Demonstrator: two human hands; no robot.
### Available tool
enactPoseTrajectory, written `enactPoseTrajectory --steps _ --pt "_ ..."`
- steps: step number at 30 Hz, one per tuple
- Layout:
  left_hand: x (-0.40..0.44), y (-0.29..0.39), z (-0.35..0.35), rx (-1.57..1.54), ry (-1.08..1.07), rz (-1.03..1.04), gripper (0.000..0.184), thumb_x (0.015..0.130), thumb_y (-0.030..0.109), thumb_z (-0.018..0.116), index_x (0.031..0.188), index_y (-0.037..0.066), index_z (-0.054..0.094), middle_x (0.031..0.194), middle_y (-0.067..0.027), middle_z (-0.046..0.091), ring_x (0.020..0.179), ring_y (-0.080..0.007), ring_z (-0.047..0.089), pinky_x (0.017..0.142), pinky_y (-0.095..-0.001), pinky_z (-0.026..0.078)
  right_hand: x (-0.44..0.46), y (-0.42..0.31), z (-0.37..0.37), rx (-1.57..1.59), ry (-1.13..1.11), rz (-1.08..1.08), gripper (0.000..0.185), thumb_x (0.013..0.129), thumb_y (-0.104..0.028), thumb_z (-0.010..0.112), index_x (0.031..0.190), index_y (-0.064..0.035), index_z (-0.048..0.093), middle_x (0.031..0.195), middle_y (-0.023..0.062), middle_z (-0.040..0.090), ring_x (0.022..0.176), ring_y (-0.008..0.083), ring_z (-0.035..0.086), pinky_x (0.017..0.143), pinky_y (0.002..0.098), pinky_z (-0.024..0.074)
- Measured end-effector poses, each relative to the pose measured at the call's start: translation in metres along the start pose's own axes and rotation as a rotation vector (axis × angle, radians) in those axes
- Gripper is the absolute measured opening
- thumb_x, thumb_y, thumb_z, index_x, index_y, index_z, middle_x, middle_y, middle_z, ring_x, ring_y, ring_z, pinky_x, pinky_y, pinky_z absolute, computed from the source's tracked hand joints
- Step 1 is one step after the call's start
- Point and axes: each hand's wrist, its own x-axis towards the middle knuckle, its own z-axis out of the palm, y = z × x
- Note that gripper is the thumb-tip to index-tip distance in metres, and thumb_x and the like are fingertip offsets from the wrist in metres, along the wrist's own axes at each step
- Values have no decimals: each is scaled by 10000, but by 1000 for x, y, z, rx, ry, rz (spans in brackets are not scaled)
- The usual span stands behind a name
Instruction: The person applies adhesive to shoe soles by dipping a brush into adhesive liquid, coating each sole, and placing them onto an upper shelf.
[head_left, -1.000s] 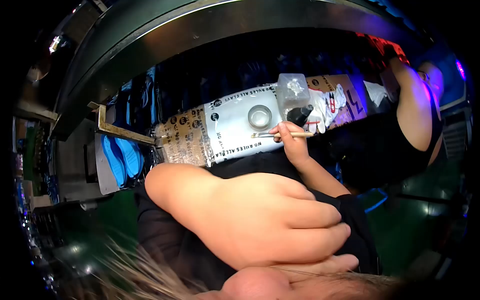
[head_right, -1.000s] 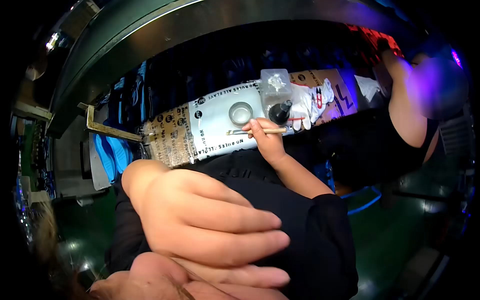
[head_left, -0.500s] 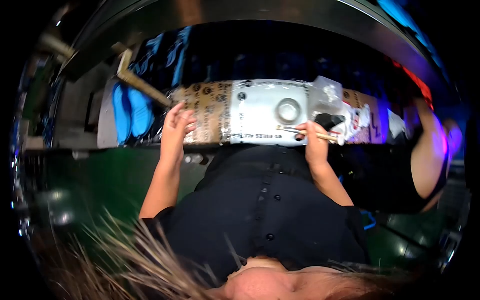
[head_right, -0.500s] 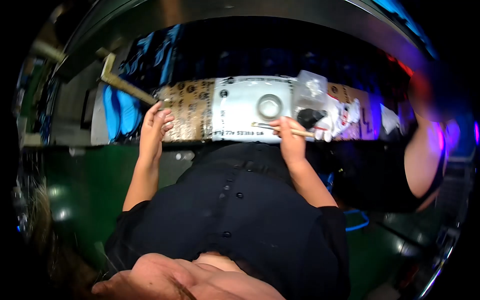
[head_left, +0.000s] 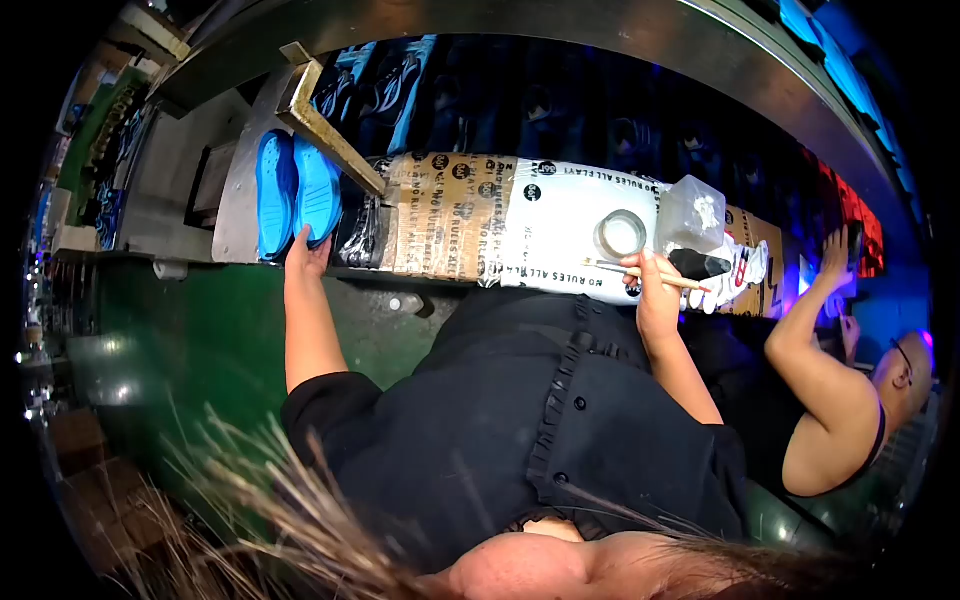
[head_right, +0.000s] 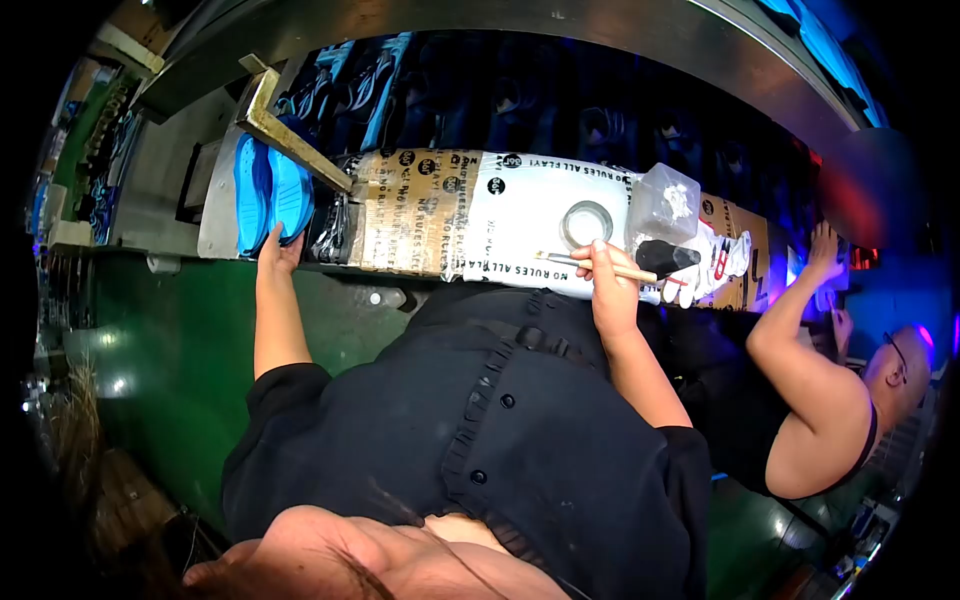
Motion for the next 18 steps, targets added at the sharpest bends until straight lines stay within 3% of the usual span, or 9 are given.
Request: enactPoseTrajectory --steps 7,11,12,18 --pt "4 -3 -25 57 -131 11 378 841 224 591 1133 23 458 1076 -151 530 1018 -287 544 882 -350 453 -4 2 0 41 16 25 348 916 -246 462 763 23 621 650 40 557 610 84 490 577 211 383" --pt "-34 -5 -9 -24 -128 67 562 815 346 609 1227 49 369 1162 -160 469 1067 -309 506 933 -385 402 -4 -4 3 55 -38 28 348 915 -268 459 773 8 615 645 35 541 610 75 476 567 207 354" --pt "-39 -6 -4 1 -137 89 675 800 458 584 1257 31 328 1183 -161 451 1094 -313 479 950 -400 381 -4 -4 2 53 -36 23 348 915 -268 459 773 8 615 645 35 541 610 75 476 567 207 354" --pt "-34 -18 -10 -152 -207 143 873 796 573 509 1343 1 140 1236 -190 414 1123 -331 457 967 -407 367 -7 1 0 61 17 40 353 907 -273 478 758 12 622 640 34 556 606 79 487 574 208 379"
